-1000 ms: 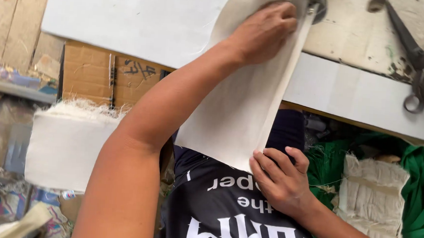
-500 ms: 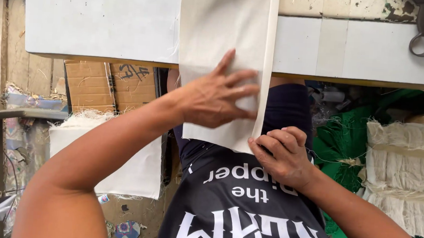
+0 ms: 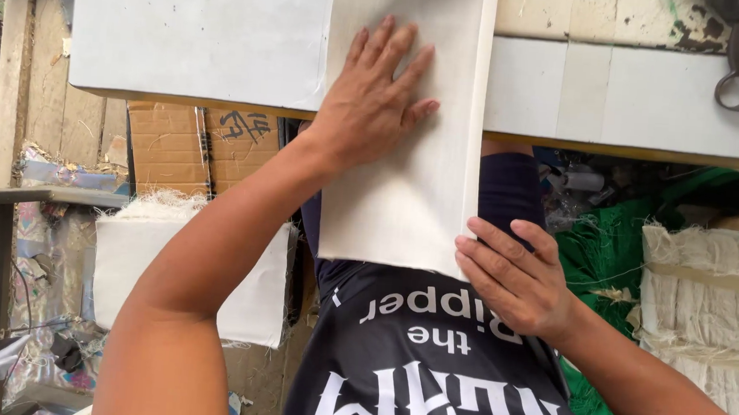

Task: Folding the edges of white fabric pieces and aligning them on a sewing machine table

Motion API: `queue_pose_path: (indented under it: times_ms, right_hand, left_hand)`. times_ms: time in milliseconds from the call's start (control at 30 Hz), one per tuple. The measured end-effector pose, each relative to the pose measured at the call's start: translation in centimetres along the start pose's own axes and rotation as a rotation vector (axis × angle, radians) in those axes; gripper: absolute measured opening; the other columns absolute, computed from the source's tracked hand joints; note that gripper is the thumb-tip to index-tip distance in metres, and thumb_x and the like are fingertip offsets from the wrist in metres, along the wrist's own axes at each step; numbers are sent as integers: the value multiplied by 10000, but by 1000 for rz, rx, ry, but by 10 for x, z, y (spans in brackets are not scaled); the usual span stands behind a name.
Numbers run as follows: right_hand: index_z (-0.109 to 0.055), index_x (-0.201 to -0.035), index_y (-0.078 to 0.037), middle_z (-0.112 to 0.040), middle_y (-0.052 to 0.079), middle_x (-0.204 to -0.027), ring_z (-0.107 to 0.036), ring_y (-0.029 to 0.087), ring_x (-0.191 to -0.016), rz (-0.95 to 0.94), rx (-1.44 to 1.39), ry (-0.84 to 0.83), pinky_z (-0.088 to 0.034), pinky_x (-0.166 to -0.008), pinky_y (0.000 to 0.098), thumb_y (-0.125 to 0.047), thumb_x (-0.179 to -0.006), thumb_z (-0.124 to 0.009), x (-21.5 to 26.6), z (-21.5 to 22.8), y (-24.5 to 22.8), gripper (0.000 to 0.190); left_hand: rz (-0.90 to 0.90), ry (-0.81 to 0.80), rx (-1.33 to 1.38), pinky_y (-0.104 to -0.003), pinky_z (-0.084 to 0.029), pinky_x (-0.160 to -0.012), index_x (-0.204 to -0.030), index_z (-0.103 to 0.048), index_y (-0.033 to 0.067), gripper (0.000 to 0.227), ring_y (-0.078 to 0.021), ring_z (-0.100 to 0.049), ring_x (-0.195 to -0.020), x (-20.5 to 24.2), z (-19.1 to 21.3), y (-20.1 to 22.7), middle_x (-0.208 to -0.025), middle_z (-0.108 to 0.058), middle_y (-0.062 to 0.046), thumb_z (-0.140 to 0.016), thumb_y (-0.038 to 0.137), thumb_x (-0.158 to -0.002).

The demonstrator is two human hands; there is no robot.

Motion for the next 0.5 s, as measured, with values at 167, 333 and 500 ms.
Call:
queue_pose_path:
  times_ms: [167, 333, 500]
  right_hand:
    - [-715, -1119, 11, -732, 160, -1217, -694, 319, -1199, 1, -46, -107, -419, -1115, 455, 14, -1041, -499, 11, -11, 6, 230]
    - [-692, -1132, 58, -718, 204, -1211, -698, 350, -1178, -75, -134, -173, -540, -1027, 455, 24, -1024, -504, 19, -24, 8, 219]
    - [-684, -1060, 92, -712, 251, -1135, -724, 384, -1108, -78, -186, -139, -567, -1005, 464, 37, -995, -570, 4, -5, 9, 142]
  left_hand:
    - [-34, 111, -52, -619, -138, -1241, -1562, -421, 36, 648, -452, -172, -1525, -3, 1, -4, -1628, -284, -255, -396, 506, -1117]
    - [-215, 67, -33, -575, -1, -1250, -1565, -473, -19, 503, -351, -129, -1553, -13, 6, 18, -1670, -261, -202, -468, 210, -1117]
    - [-336, 98, 49, -598, -143, -1236, -1502, -546, 33, 412, -407, -274, -1507, -11, -2, 32, -1588, -440, -200, -469, 187, -1129]
Point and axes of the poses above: each hand's wrist, its own x-axis away from the middle knuckle, its own z-axis out of the back of the hand, y = z × x, the point moved 7 cm from there along -x, towards the middle knuckle
